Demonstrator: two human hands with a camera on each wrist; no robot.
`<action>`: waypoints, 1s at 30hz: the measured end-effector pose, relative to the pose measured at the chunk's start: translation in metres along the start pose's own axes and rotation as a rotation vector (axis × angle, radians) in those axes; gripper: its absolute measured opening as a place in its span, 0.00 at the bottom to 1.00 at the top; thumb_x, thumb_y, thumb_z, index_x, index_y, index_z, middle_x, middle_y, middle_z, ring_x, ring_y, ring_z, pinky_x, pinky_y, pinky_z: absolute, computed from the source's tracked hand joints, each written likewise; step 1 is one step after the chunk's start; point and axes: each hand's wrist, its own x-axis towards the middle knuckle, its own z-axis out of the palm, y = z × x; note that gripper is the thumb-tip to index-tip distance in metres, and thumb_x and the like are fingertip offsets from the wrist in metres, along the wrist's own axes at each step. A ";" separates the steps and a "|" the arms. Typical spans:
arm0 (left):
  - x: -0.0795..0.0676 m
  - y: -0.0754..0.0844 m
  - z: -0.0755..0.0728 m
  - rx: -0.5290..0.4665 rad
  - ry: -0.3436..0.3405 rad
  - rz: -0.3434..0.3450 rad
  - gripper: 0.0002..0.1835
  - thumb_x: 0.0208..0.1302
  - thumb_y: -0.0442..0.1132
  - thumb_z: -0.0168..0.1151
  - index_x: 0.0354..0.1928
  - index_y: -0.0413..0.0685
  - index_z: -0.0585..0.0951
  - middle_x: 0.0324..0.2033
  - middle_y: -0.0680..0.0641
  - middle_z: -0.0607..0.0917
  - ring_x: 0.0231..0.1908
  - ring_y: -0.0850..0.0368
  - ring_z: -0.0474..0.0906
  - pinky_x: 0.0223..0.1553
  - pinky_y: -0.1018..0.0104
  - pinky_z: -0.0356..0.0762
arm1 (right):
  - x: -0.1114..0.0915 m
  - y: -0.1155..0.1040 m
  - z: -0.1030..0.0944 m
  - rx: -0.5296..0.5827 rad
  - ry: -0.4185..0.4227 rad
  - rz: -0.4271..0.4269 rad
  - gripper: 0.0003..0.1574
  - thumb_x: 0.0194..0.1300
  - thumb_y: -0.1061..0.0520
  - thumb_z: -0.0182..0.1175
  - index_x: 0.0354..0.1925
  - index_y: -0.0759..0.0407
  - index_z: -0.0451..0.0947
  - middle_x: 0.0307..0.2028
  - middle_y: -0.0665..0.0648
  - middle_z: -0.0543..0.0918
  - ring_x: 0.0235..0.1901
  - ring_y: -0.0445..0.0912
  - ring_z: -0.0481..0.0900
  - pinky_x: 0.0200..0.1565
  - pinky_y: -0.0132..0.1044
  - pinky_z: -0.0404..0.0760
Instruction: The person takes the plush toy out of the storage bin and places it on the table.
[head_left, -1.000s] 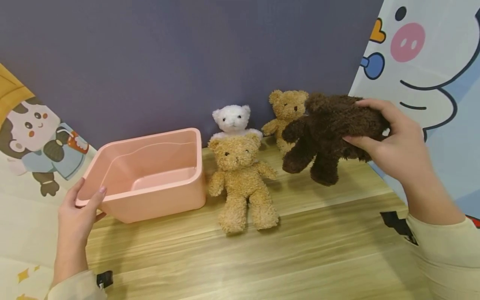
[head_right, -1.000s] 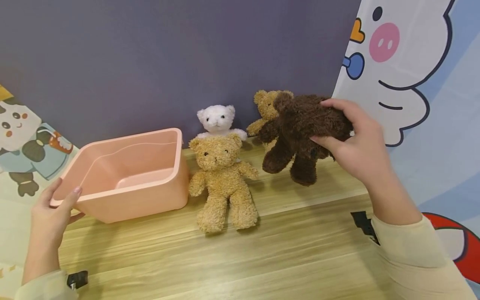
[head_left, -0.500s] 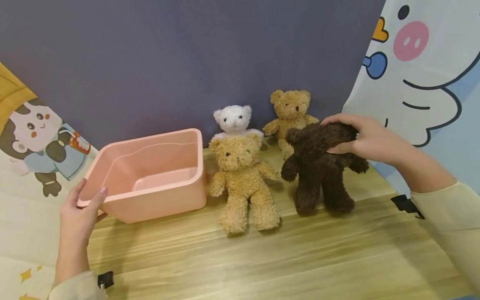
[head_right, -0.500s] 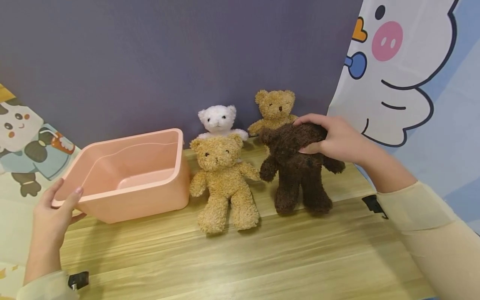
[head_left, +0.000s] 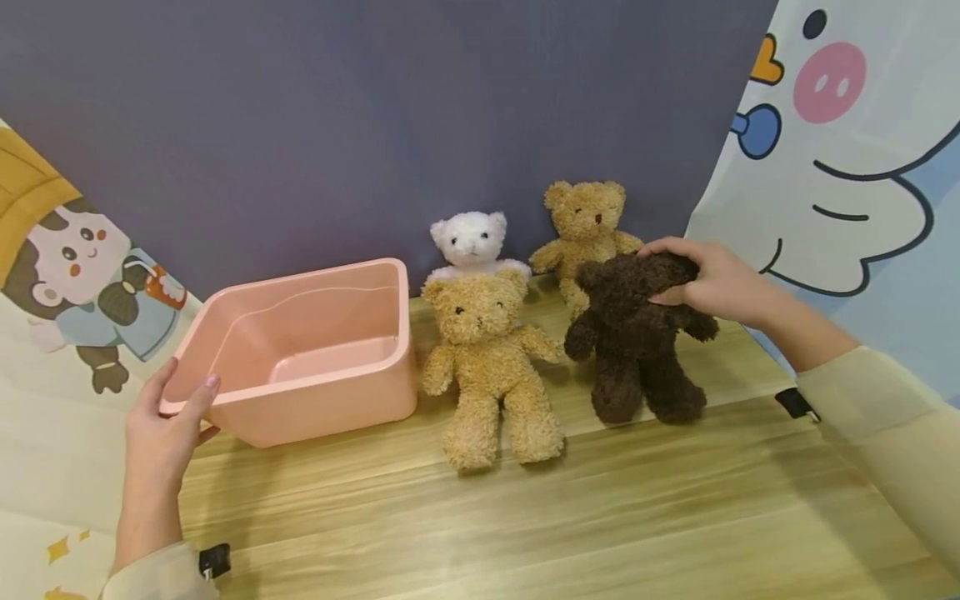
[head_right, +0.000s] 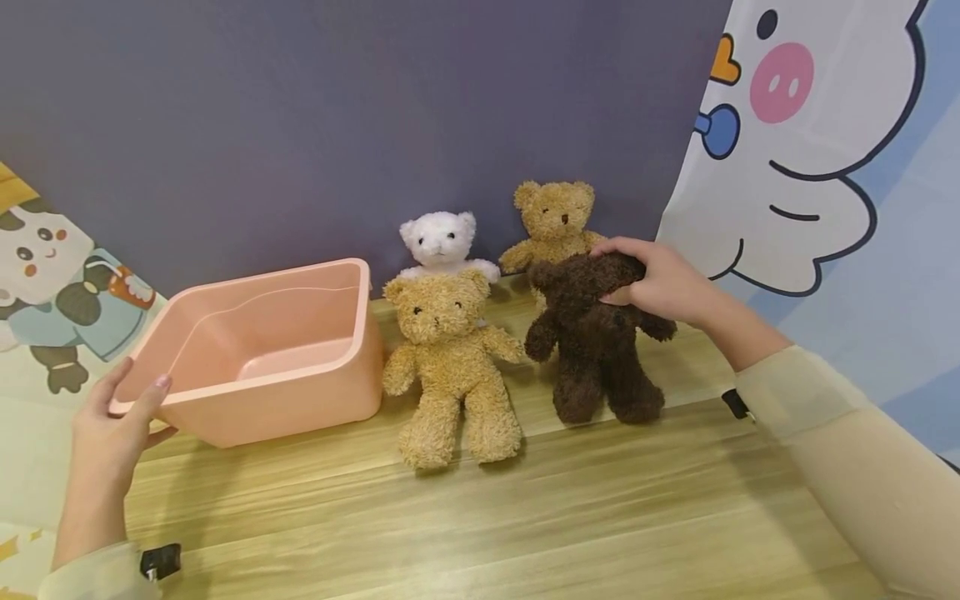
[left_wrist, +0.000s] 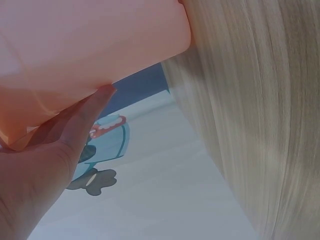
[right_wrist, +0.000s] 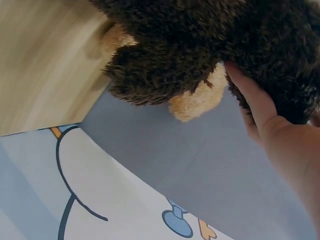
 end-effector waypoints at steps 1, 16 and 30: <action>0.000 0.000 0.000 -0.002 0.000 -0.002 0.45 0.75 0.60 0.63 0.85 0.76 0.49 0.86 0.40 0.50 0.59 0.62 0.75 0.33 0.78 0.87 | 0.001 0.001 0.001 -0.012 0.009 -0.006 0.44 0.69 0.63 0.69 0.79 0.49 0.66 0.76 0.73 0.68 0.63 0.69 0.77 0.58 0.66 0.80; -0.003 0.004 0.001 0.005 0.002 -0.010 0.45 0.75 0.60 0.62 0.85 0.77 0.49 0.86 0.41 0.51 0.60 0.60 0.75 0.33 0.79 0.87 | 0.016 0.012 0.014 -0.019 0.061 0.011 0.45 0.66 0.67 0.63 0.77 0.48 0.66 0.82 0.71 0.58 0.55 0.71 0.76 0.45 0.57 0.70; -0.002 0.004 0.001 0.002 0.001 -0.011 0.45 0.75 0.60 0.62 0.85 0.77 0.49 0.86 0.41 0.50 0.63 0.55 0.74 0.33 0.80 0.86 | 0.036 0.029 0.020 0.109 -0.087 0.058 0.46 0.72 0.63 0.61 0.82 0.51 0.55 0.86 0.68 0.42 0.78 0.76 0.55 0.64 0.74 0.75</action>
